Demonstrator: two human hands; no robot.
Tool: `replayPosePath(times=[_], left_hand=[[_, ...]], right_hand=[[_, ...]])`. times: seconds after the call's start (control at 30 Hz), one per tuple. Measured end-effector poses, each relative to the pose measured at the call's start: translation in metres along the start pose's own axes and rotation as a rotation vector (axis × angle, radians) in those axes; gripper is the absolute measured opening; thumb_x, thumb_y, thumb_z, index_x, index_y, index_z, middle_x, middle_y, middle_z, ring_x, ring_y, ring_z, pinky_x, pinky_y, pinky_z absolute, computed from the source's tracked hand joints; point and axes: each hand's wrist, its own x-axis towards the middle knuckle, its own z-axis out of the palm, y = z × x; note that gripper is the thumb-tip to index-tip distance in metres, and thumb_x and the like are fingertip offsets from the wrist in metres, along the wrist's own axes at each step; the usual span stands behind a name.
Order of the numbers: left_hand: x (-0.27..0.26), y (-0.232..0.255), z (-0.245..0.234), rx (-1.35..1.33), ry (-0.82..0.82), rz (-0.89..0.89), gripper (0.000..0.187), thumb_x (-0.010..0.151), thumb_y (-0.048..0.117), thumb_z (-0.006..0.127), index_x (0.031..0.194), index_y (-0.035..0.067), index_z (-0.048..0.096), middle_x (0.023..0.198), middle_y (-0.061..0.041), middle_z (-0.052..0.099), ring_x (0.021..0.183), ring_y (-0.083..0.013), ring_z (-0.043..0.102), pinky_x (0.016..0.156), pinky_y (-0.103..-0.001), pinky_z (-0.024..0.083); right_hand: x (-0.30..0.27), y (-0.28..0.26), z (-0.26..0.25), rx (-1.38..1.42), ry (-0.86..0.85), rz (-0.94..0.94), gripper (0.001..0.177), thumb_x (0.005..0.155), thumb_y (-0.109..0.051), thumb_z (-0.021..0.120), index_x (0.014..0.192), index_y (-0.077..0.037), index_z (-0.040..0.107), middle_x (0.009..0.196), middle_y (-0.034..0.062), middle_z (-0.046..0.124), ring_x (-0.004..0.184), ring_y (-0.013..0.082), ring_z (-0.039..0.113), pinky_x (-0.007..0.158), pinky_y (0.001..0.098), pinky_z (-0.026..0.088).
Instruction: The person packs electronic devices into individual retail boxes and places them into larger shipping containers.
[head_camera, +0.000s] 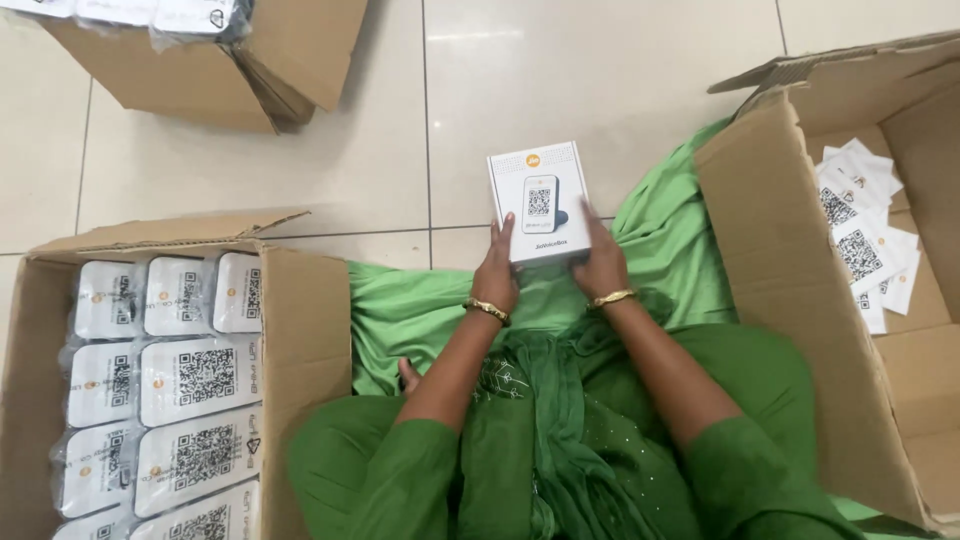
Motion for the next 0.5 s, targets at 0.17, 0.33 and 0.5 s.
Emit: replayPosePath(times=[0.17,0.33,0.5], left_hand=[[-0.02,0.044,-0.019,-0.337,0.089,0.014,0.098,0.082,-0.006,0.07,0.161,0.023,0.02,0.168,-0.024,0.018,0.134,-0.0452,0.05,0.092,-0.048,0.054],[-0.048,0.092,-0.067,-0.489,0.146,0.191,0.095,0.084,-0.001,0.075,0.161,0.019,0.024,0.169,-0.023,0.017,0.149,-0.0449,0.035,0.114,-0.048,0.045],[-0.097,0.136,-0.107,-0.651,-0.024,0.243,0.088,0.088,0.002,0.07,0.161,0.017,0.023,0.168,-0.016,0.03,0.147,-0.0392,0.043,0.111,-0.044,0.048]], right_hand=[[0.004,-0.011,-0.056,1.101,-0.261,0.578,0.081,0.092,-0.047,0.071,0.158,-0.016,0.037,0.146,0.0107,0.055,0.129,0.0331,0.055,0.091,0.0586,0.051],[-0.013,-0.066,-0.133,1.335,-0.116,0.7,0.08,0.083,-0.049,0.067,0.15,-0.028,0.028,0.139,0.0083,0.049,0.128,0.0361,0.053,0.091,0.0639,0.052],[-0.085,-0.035,-0.213,1.509,0.082,0.666,0.077,0.085,-0.048,0.063,0.152,-0.018,0.04,0.148,0.0158,0.051,0.13,0.0402,0.054,0.091,0.0629,0.052]])
